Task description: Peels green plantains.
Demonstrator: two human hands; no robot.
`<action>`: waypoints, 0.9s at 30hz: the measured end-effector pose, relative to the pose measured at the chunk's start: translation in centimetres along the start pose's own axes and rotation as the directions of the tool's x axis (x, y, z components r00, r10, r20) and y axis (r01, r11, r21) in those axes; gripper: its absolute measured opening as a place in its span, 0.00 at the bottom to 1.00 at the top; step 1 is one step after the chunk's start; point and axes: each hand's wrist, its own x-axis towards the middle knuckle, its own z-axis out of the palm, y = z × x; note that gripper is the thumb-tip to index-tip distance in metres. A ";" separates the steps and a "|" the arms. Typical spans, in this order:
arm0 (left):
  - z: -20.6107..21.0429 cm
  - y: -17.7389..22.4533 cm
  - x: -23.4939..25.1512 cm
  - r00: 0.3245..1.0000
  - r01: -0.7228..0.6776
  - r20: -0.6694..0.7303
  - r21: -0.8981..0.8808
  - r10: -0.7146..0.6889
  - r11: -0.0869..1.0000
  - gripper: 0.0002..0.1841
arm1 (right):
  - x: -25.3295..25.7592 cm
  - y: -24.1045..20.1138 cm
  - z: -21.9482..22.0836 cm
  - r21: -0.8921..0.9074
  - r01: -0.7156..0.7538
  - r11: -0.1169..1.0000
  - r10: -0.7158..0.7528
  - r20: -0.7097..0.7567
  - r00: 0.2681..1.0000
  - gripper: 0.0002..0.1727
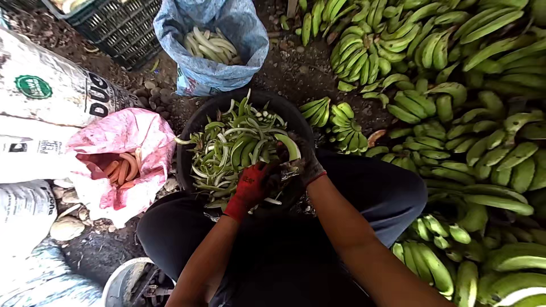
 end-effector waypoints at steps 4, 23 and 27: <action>-0.6 0.1 -0.1 0.999 -0.029 0.022 0.086 0.027 0.996 0.27 | 0.4 -0.1 0.8 -0.007 -0.031 0.999 0.031 0.021 0.999 0.25; -2.0 -1.9 0.1 0.755 0.528 -0.179 -0.404 -0.631 0.747 0.29 | -1.2 4.1 -1.3 -0.549 -0.196 0.812 -0.053 -0.405 0.913 0.25; -2.5 -3.6 0.7 0.706 0.390 -0.288 -0.605 -0.647 0.694 0.25 | 0.8 1.8 -1.1 -0.595 -0.274 0.755 -0.140 -0.555 0.820 0.35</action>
